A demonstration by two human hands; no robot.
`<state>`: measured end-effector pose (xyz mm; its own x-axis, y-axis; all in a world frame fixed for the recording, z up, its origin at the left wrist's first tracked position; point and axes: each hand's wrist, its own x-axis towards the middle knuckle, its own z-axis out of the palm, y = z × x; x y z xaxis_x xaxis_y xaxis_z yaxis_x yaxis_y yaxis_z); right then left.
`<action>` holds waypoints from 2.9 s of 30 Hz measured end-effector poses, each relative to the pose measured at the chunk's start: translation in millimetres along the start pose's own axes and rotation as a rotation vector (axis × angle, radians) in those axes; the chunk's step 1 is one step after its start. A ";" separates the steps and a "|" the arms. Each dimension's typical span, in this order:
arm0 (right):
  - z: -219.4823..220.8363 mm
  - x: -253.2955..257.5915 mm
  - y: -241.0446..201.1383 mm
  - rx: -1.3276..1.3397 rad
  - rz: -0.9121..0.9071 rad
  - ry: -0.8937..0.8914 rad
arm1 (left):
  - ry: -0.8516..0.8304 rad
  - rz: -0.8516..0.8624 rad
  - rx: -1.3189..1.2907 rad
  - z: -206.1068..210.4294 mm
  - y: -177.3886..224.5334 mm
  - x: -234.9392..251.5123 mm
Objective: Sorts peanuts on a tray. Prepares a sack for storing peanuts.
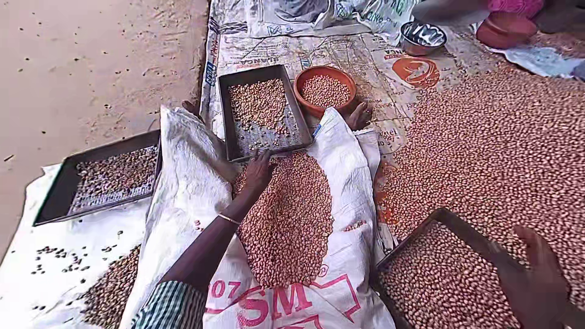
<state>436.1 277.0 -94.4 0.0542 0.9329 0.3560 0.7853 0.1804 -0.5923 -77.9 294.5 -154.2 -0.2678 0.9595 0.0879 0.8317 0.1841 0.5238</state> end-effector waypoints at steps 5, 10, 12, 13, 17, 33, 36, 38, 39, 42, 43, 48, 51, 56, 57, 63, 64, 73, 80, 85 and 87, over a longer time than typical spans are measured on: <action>210.9 105.7 -144.0 0.139 -0.417 -0.398 | -0.107 0.143 0.377 -9.4 -102.4 27.9; 323.9 182.9 -171.6 -0.146 -0.597 -0.444 | -0.190 0.182 0.373 -2.4 -116.1 32.5; 334.2 202.5 -165.6 -0.351 -0.629 -0.532 | -0.147 0.159 0.350 -3.3 -123.5 40.1; 336.3 210.0 -161.7 -0.444 -0.626 -0.581 | -0.180 0.098 0.340 -7.5 -124.0 48.6; 342.5 229.6 -157.5 -0.648 -0.555 -0.751 | -0.250 0.014 0.327 -26.6 -126.1 96.1; 278.8 183.9 -152.4 -0.582 -0.539 -0.826 | -0.421 0.015 0.485 -128.6 -162.0 28.9; 240.8 159.7 -154.1 -0.523 -0.462 -0.688 | -0.348 -0.102 0.451 -146.7 -140.7 -12.0; 204.7 141.3 -159.2 -0.457 -0.482 -0.615 | -0.255 -0.162 0.385 -169.1 -120.2 -45.4; 182.3 128.6 -158.8 -0.412 -0.506 -0.567 | -0.191 -0.144 0.336 -179.6 -112.4 -66.0; 113.5 71.8 -140.4 -0.223 -0.600 -0.462 | -0.088 0.150 0.215 -202.5 -99.7 -151.6; 94.3 51.9 -130.1 -0.167 -0.645 -0.461 | -0.069 0.363 0.226 -202.0 -106.3 -180.8; 52.4 -59.6 -81.5 0.061 -0.817 -0.590 | -0.292 0.606 0.222 -144.4 -105.1 -308.1; 55.6 -120.0 -52.0 0.087 -0.767 -0.815 | -0.427 0.526 0.259 -100.6 -117.4 -347.4; 52.5 -138.5 -34.2 0.034 -0.814 -0.972 | -0.344 0.594 0.310 -79.3 -105.0 -348.1; 58.8 -133.9 -29.6 0.067 -0.851 -0.933 | -0.308 0.615 0.290 -79.5 -107.4 -346.6; 81.4 -48.0 -73.9 0.143 -0.809 -0.909 | -0.198 0.813 0.306 -125.8 -102.6 -301.0; 79.2 -33.2 -85.8 0.139 -0.813 -0.890 | -0.185 0.852 0.353 -141.3 -95.5 -286.8; 77.4 29.5 -170.7 0.114 -0.754 -0.704 | -0.040 0.713 0.161 -174.7 -81.9 -229.3; 102.5 87.6 -244.8 0.045 -0.968 -0.789 | -0.085 0.716 0.112 -179.7 -88.0 -206.4; 100.8 52.0 -148.1 -0.045 -0.609 -0.991 | 0.012 0.649 0.102 -130.6 -103.8 -247.5; 105.5 44.0 -133.2 -0.023 -0.715 -0.846 | 0.053 0.650 0.124 -126.7 -102.0 -248.5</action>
<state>268.8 326.9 -76.1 -0.8484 0.5294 -0.0031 0.4789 0.7651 -0.4305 -157.9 10.2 -122.2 0.2870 0.8722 0.3962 0.8810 -0.4027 0.2484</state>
